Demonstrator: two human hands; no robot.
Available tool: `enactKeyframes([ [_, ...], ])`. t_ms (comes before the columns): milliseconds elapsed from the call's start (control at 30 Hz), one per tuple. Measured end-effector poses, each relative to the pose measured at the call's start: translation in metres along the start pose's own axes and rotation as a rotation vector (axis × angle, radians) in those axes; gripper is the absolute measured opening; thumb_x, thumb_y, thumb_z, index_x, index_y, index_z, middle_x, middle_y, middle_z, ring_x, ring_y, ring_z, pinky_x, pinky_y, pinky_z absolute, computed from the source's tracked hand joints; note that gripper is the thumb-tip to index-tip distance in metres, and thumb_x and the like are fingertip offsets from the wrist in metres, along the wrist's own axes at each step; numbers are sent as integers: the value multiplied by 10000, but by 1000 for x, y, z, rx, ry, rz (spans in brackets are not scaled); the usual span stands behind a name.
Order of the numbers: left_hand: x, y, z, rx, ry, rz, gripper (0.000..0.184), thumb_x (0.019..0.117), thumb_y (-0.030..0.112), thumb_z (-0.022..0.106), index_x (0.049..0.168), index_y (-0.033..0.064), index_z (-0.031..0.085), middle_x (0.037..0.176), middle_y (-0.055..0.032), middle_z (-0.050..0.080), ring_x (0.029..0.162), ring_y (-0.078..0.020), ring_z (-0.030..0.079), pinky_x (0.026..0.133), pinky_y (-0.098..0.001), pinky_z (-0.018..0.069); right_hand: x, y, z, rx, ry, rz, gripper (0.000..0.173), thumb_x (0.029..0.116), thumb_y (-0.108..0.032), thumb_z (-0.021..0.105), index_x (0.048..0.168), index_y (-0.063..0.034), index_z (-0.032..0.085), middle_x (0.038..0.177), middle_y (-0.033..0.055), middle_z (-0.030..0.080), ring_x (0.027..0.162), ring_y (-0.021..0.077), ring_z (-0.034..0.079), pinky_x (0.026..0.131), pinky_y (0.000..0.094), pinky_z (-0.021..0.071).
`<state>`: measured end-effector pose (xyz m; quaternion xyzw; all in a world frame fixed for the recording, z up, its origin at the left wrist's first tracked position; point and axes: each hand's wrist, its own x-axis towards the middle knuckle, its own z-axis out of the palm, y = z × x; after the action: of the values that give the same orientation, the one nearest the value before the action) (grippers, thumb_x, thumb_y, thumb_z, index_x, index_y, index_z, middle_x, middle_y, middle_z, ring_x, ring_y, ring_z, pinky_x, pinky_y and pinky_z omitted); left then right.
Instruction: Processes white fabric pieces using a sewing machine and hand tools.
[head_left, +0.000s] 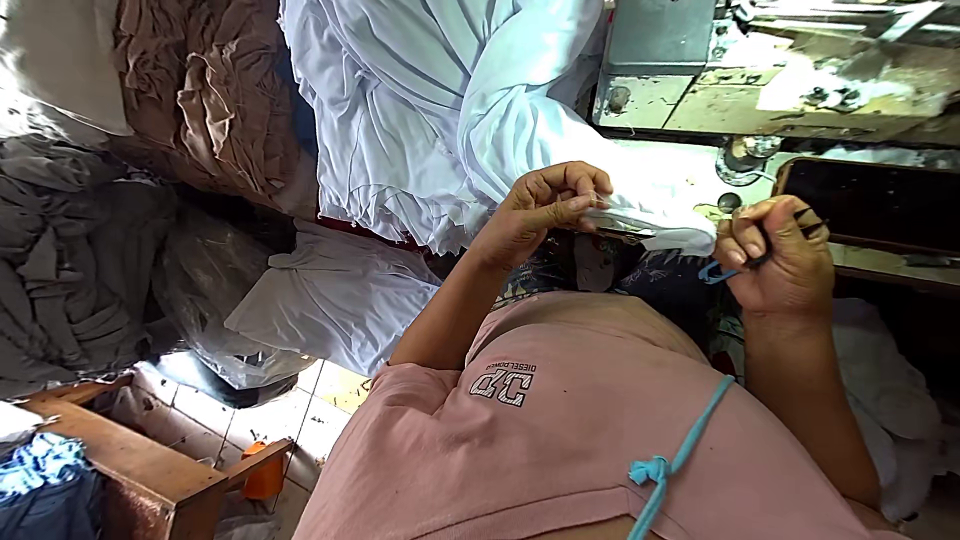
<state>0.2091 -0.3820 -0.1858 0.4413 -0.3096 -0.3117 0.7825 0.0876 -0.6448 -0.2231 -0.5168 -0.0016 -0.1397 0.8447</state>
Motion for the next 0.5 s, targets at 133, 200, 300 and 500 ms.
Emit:
enactKeyframes([
  [133, -1, -11, 13, -190, -51, 34, 88, 987, 256, 646, 954, 196, 702, 937, -4, 737, 844, -105, 699, 707, -269, 562, 3, 2, 3, -21, 36, -12, 296, 1082, -180, 473, 916, -181, 718, 636, -116, 602, 522, 2, 549, 523, 154, 492],
  [200, -4, -22, 27, 35, -25, 104, 55, 972, 166, 641, 926, 148, 616, 749, 55, 640, 652, -15, 599, 587, -192, 487, 4, 1, 3, -13, 53, -11, 302, 1083, -167, 461, 910, -174, 709, 621, -113, 586, 512, 10, 541, 521, 160, 493],
  [300, -1, -36, 38, 816, 19, 430, 220, 872, 80, 765, 950, -86, 644, 789, -97, 605, 704, -80, 532, 647, -195, 449, 2, -2, 4, -28, 46, -13, 289, 1077, -174, 476, 910, -170, 712, 595, -111, 578, 491, 13, 535, 503, 166, 485],
  [500, 26, -51, 36, 1515, -100, 570, 172, 927, 156, 653, 990, 22, 741, 989, -160, 696, 883, -302, 633, 757, -411, 479, -2, -8, 10, -6, 32, -14, 290, 1073, -186, 492, 887, -172, 714, 571, -116, 555, 461, 7, 504, 478, 159, 462],
])
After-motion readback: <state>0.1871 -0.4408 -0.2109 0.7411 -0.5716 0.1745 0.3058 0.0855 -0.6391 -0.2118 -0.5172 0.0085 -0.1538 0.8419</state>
